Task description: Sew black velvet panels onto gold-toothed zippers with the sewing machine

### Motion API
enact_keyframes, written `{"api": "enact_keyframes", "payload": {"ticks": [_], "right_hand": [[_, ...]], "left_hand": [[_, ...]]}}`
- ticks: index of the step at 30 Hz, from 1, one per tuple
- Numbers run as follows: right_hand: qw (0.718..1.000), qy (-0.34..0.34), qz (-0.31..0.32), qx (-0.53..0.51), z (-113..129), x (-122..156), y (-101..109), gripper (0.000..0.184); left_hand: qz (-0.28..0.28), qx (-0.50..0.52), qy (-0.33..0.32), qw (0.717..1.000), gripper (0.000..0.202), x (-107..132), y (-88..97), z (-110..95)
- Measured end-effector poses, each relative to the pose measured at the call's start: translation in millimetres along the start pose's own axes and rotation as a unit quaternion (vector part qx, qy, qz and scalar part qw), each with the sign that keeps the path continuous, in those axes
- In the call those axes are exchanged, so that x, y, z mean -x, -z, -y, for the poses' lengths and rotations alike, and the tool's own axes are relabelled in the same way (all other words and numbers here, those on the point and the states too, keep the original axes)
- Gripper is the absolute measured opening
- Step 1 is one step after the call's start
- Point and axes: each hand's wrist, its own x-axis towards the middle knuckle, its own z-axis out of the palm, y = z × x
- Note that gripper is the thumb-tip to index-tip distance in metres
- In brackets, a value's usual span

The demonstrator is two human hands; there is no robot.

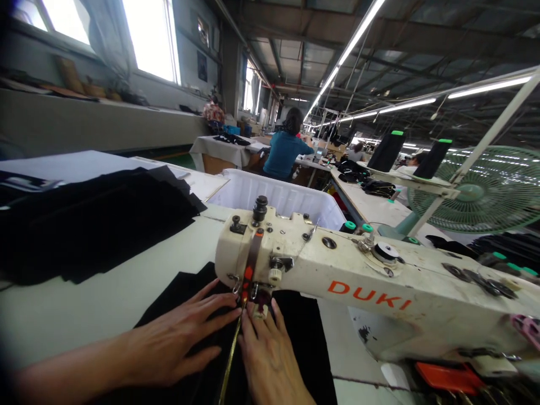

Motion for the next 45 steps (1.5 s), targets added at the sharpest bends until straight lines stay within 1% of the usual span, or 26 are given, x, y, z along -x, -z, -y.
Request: {"api": "enact_keyframes", "payload": {"ticks": [2, 4, 6, 7, 9, 10, 11, 12, 13, 14, 15, 17, 20, 22, 26, 31, 35, 38, 40, 42, 43, 44, 45], "right_hand": [[0.998, -0.038, 0.037, -0.019, 5.0, 1.2, 4.8, 0.038], [0.994, -0.075, 0.073, -0.038, 13.5, 5.8, 13.6, 0.043], [0.987, -0.103, 0.099, -0.071, 26.3, 15.0, 26.1, 0.043], [0.983, -0.116, 0.105, -0.093, 34.2, 21.3, 32.9, 0.042], [0.975, -0.129, 0.108, -0.145, 51.3, 35.5, 44.9, 0.043], [0.972, -0.130, 0.106, -0.167, 59.5, 42.6, 49.2, 0.048], [0.969, -0.129, 0.104, -0.182, 66.6, 48.9, 52.0, 0.057], [0.969, -0.124, 0.101, -0.191, 72.3, 54.1, 53.5, 0.067], [0.969, -0.119, 0.096, -0.194, 76.3, 57.9, 54.0, 0.075], [0.970, -0.117, 0.090, -0.193, 78.8, 60.2, 53.9, 0.079], [0.971, -0.115, 0.086, -0.192, 79.9, 61.1, 53.5, 0.078], [0.972, -0.109, 0.083, -0.192, 80.0, 60.1, 53.1, 0.068], [0.974, -0.099, 0.081, -0.185, 80.4, 58.5, 54.2, 0.055], [0.979, -0.092, 0.077, -0.167, 82.3, 60.3, 54.9, 0.054], [0.983, -0.077, 0.077, -0.146, 84.2, 64.7, 56.9, 0.052], [0.975, -0.085, 0.078, -0.188, 82.7, 60.8, 62.8, 0.048], [0.973, -0.084, 0.072, -0.205, 78.9, 57.5, 65.3, 0.048], [0.973, -0.083, 0.081, -0.199, 81.4, 55.9, 70.1, 0.049], [0.975, -0.115, 0.065, -0.177, 95.4, 58.9, 74.8, 0.051], [0.973, -0.160, 0.024, -0.166, 121.8, 67.0, 77.5, 0.051], [0.971, -0.167, -0.002, -0.172, 137.9, 72.5, 76.9, 0.047], [0.971, -0.150, -0.019, -0.185, 154.2, 78.3, 74.8, 0.040], [0.975, -0.113, -0.030, -0.190, 169.2, 84.0, 71.1, 0.031]], "left_hand": [[0.010, -0.010, 0.001, 1.000, 0.061, 0.8, 1.1, -3.0], [0.012, -0.026, 0.019, 0.999, 0.057, 9.5, 0.1, -15.4], [0.008, -0.034, 0.029, 0.999, 0.062, 27.4, -3.9, -38.3], [0.004, -0.032, 0.028, 0.999, 0.071, 38.9, -7.0, -52.3], [-0.009, -0.023, 0.018, 1.000, 0.096, 62.8, -15.4, -79.1], [-0.019, -0.024, 0.018, 0.999, 0.100, 73.2, -20.2, -89.7], [-0.028, -0.025, 0.023, 0.999, 0.096, 81.7, -24.8, -97.3], [-0.035, -0.024, 0.030, 0.999, 0.087, 87.9, -28.7, -101.8], [-0.041, -0.020, 0.037, 0.998, 0.078, 91.8, -31.2, -103.4], [-0.043, -0.012, 0.044, 0.998, 0.071, 93.8, -32.0, -102.7], [-0.044, 0.001, 0.051, 0.998, 0.064, 94.5, -30.9, -100.5], [-0.045, 0.027, 0.068, 0.996, 0.052, 94.1, -24.6, -95.1], [-0.057, 0.049, 0.088, 0.993, 0.044, 93.2, -13.2, -92.5], [-0.068, 0.046, 0.089, 0.993, 0.042, 93.1, -9.9, -94.8], [-0.072, 0.028, 0.071, 0.994, 0.041, 91.7, -11.8, -99.2], [-0.090, 0.036, 0.072, 0.993, 0.041, 90.6, -12.1, -99.2], [-0.103, 0.038, 0.061, 0.992, 0.042, 92.2, -13.7, -98.9], [-0.093, 0.018, 0.049, 0.994, 0.044, 91.5, -17.7, -98.1], [-0.101, -0.010, 0.038, 0.994, 0.043, 88.6, -20.6, -97.8], [-0.128, -0.036, 0.018, 0.991, 0.035, 84.2, -23.0, -97.9], [-0.142, -0.044, 0.005, 0.989, 0.031, 81.6, -24.0, -97.8], [-0.150, -0.050, -0.010, 0.987, 0.028, 79.0, -24.8, -97.5], [-0.151, -0.054, -0.025, 0.987, 0.027, 76.4, -25.7, -96.9]]}}
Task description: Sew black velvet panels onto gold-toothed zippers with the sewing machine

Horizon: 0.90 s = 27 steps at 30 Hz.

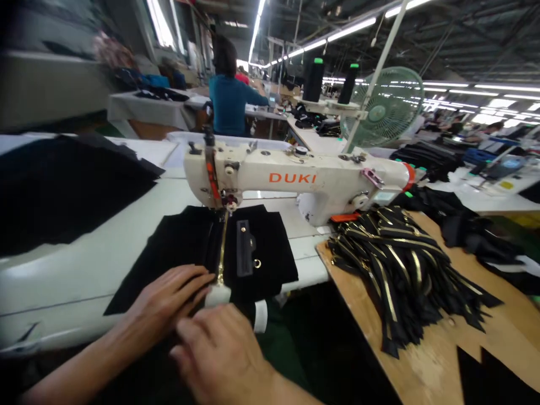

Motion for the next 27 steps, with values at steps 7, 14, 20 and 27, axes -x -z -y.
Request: {"api": "enact_keyframes", "payload": {"ticks": [7, 14, 20, 27], "right_hand": [[0.969, -0.228, 0.016, -0.095, 10.4, 24.2, -27.2, 0.023], [0.947, -0.280, -0.018, -0.158, 19.0, 16.0, -23.5, 0.027], [0.890, -0.304, -0.131, -0.315, 7.2, 0.2, -27.0, 0.036], [0.888, -0.314, -0.074, -0.328, -30.4, -58.8, -36.8, 0.050]], "left_hand": [[0.037, -0.024, -0.070, 0.997, 0.033, -17.1, -6.4, 2.4], [0.074, -0.076, -0.071, 0.992, 0.034, -29.5, -4.5, -5.5], [-0.062, 0.091, 0.029, 0.994, 0.015, -28.8, 6.6, 6.3], [-0.106, 0.067, 0.020, 0.992, 0.019, -37.5, 18.1, 1.4]]}}
